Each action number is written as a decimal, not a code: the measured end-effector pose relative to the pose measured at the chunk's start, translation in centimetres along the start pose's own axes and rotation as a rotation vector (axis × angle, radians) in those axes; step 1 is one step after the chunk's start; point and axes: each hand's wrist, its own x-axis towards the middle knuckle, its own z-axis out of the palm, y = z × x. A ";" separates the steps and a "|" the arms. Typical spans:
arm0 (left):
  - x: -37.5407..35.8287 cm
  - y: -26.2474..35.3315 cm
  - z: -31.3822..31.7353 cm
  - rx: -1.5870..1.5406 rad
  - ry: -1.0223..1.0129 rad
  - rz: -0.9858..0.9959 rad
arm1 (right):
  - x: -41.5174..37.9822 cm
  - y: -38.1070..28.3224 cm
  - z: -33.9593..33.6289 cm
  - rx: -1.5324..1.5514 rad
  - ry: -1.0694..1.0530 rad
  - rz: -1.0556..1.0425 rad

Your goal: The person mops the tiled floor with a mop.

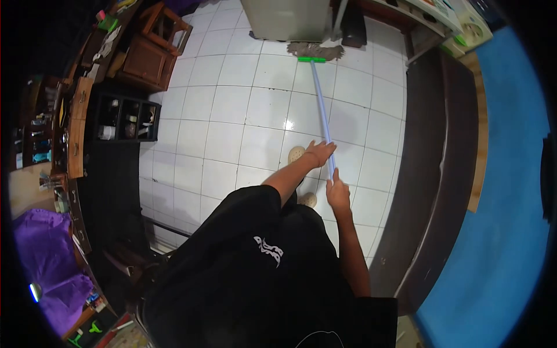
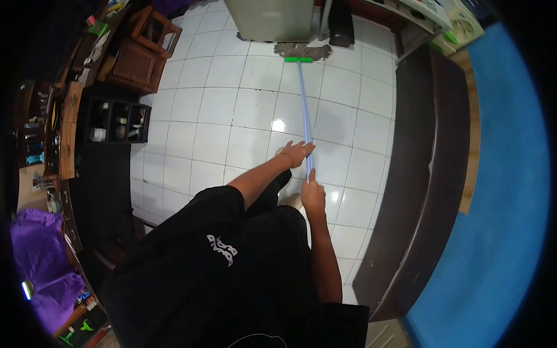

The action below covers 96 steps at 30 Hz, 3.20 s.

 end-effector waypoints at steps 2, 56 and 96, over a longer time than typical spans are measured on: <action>-3.0 2.7 2.4 -0.075 -0.187 -0.076 | -5.1 3.0 2.2 0.015 -0.028 0.109; -12.1 -7.5 5.3 -0.244 -0.571 0.404 | -21.4 -6.7 3.3 0.443 0.021 0.350; -21.4 -34.2 -9.6 0.172 -0.593 -0.014 | -5.3 -33.4 20.8 0.493 0.088 0.174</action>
